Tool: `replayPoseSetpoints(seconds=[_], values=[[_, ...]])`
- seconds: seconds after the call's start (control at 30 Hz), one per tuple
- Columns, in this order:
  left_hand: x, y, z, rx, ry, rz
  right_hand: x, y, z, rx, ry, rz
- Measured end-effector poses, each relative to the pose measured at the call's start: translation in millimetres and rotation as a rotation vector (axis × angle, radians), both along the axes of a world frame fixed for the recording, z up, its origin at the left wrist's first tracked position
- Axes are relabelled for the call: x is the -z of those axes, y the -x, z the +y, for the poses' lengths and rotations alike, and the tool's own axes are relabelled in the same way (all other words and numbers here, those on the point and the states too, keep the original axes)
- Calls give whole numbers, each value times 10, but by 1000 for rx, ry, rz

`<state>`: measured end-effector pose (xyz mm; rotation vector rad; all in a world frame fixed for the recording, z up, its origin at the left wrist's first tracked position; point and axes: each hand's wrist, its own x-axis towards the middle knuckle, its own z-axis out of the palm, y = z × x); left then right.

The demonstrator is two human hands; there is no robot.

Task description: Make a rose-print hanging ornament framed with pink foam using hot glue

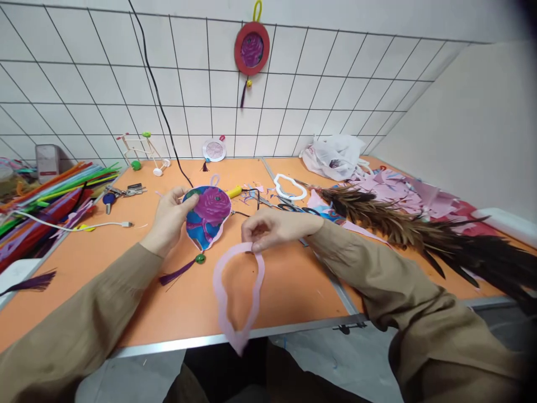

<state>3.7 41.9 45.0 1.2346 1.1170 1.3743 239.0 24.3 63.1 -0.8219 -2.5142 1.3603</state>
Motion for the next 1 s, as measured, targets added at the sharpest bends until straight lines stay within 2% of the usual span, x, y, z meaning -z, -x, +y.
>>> replayPoseSetpoints(seconds=[0.13, 0.2, 0.27, 0.33, 0.47, 0.57, 0.63, 0.77, 0.87, 1.0], values=[[-207, -202, -47, 101, -115, -95, -297, -87, -31, 304, -134, 278], [-289, -301, -80, 142, -158, -120, -383, -89, -36, 383, -140, 372], [-333, -389, -114, 171, -160, -161, -414, -66, -23, 466, -218, 433], [-334, -456, -138, 175, -142, -231, -402, -38, 4, 548, -371, 454], [-277, -503, -131, 180, -40, -294, -364, -37, 30, 626, -708, 328], [-264, -470, -91, 219, -27, -277, -387, -74, 0, 656, -833, 280], [-271, -442, -67, 255, -35, -277, -409, -85, -13, 666, -785, 327], [-263, -428, -61, 308, -5, -299, -384, -62, 42, 693, -547, 397], [-269, -458, -105, 301, 41, -348, -332, -35, 90, 721, -405, 471], [-414, -497, -283, 262, 225, -448, -351, -1, -5, 685, -133, 592]])
